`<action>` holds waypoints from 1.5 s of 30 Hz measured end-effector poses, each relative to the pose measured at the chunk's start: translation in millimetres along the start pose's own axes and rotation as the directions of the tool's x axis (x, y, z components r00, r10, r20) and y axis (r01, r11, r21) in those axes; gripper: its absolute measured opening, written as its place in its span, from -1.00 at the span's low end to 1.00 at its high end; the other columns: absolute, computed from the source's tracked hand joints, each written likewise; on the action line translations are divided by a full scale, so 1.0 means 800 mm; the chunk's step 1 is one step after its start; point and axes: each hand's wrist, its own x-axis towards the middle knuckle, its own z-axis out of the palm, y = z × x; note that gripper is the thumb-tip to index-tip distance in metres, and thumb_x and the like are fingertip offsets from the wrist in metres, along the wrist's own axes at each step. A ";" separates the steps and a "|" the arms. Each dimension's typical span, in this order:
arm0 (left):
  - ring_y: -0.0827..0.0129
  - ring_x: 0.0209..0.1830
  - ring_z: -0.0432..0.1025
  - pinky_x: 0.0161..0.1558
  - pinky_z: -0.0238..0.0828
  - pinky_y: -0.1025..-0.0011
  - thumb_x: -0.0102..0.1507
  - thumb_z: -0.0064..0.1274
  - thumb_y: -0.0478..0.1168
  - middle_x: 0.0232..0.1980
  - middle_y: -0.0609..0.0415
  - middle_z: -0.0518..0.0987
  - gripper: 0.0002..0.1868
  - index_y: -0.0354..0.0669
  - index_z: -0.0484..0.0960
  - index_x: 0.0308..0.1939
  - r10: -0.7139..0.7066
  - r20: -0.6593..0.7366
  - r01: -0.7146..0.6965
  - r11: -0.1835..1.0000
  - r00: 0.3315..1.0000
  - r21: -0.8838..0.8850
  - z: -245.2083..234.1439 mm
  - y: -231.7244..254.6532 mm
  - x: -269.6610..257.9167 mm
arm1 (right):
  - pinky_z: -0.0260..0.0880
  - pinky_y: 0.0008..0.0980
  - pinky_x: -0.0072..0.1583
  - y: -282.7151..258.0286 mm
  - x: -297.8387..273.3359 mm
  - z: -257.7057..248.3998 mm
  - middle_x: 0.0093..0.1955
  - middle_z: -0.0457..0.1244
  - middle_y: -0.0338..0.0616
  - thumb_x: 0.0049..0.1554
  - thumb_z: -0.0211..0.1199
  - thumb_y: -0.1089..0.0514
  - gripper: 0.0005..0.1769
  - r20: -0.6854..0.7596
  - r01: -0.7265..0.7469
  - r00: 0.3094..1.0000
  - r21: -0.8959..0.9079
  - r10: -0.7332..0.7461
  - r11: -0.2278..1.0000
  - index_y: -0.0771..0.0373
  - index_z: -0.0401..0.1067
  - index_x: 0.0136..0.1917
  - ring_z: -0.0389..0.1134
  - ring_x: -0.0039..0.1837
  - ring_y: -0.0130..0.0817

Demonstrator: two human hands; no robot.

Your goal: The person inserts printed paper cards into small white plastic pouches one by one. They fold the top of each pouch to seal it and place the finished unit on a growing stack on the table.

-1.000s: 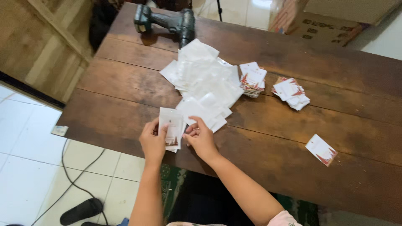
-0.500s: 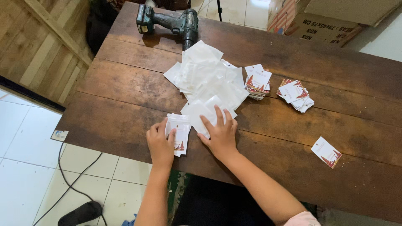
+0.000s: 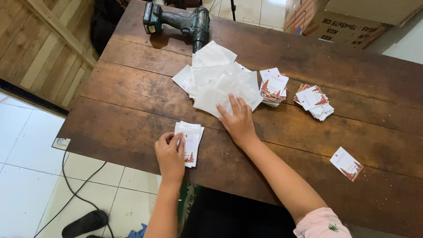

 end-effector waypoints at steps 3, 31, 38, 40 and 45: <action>0.33 -0.21 0.35 -0.17 0.31 0.45 0.13 0.10 -0.24 -0.19 0.12 0.40 -0.86 -0.02 0.59 -0.22 0.016 -0.009 -0.016 1.000 1.000 0.026 0.000 0.003 0.002 | 0.12 -0.17 0.06 0.008 0.010 0.011 0.28 0.07 0.07 -0.04 0.22 -0.04 -0.52 -0.009 -0.005 1.000 0.002 0.005 1.000 -0.11 0.31 0.18 0.06 0.24 0.02; 0.09 -0.05 0.29 -0.04 0.23 0.22 0.09 0.03 -0.23 -0.05 0.00 0.39 -0.72 -0.08 0.53 -0.11 0.161 -0.030 -0.161 0.987 0.987 0.010 0.000 0.079 0.010 | -0.11 0.09 0.21 0.030 0.033 -0.013 0.35 0.00 0.10 0.10 -0.08 -0.23 -0.45 0.050 -0.121 0.992 0.037 0.119 0.992 0.00 0.20 0.29 -0.03 0.33 0.11; 0.08 0.02 0.27 0.07 0.20 0.19 0.09 0.02 -0.30 -0.03 -0.08 0.37 -0.70 -0.19 0.52 -0.09 0.297 0.077 -0.283 0.947 0.952 -0.155 0.025 0.146 -0.003 | 0.07 -0.07 0.17 0.044 -0.007 -0.087 0.33 0.03 0.05 0.11 -0.02 -0.04 -0.55 0.010 -0.225 0.974 0.208 0.228 0.952 0.07 0.25 0.25 0.07 0.27 0.03; 0.08 0.03 0.25 0.08 0.19 0.19 0.11 -0.01 -0.32 -0.03 -0.08 0.35 -0.71 -0.21 0.50 -0.08 0.337 0.126 -0.308 0.929 0.933 -0.204 0.032 0.165 -0.010 | 0.08 -0.08 0.17 0.062 -0.037 -0.116 0.29 0.06 -0.01 0.09 0.03 0.06 -0.59 0.043 -0.314 0.949 0.255 0.313 0.915 0.07 0.27 0.22 0.09 0.25 -0.02; 0.02 0.04 0.25 0.07 0.20 0.16 0.08 0.01 -0.33 -0.04 -0.12 0.36 -0.68 -0.21 0.48 -0.07 0.462 0.237 -0.353 0.852 0.855 -0.386 0.074 0.225 -0.043 | 0.12 -0.23 0.17 0.128 -0.133 -0.173 0.10 0.19 -0.28 0.03 0.11 0.25 -0.71 0.073 -0.577 0.792 0.414 0.606 0.704 0.01 0.40 0.04 0.18 0.18 -0.22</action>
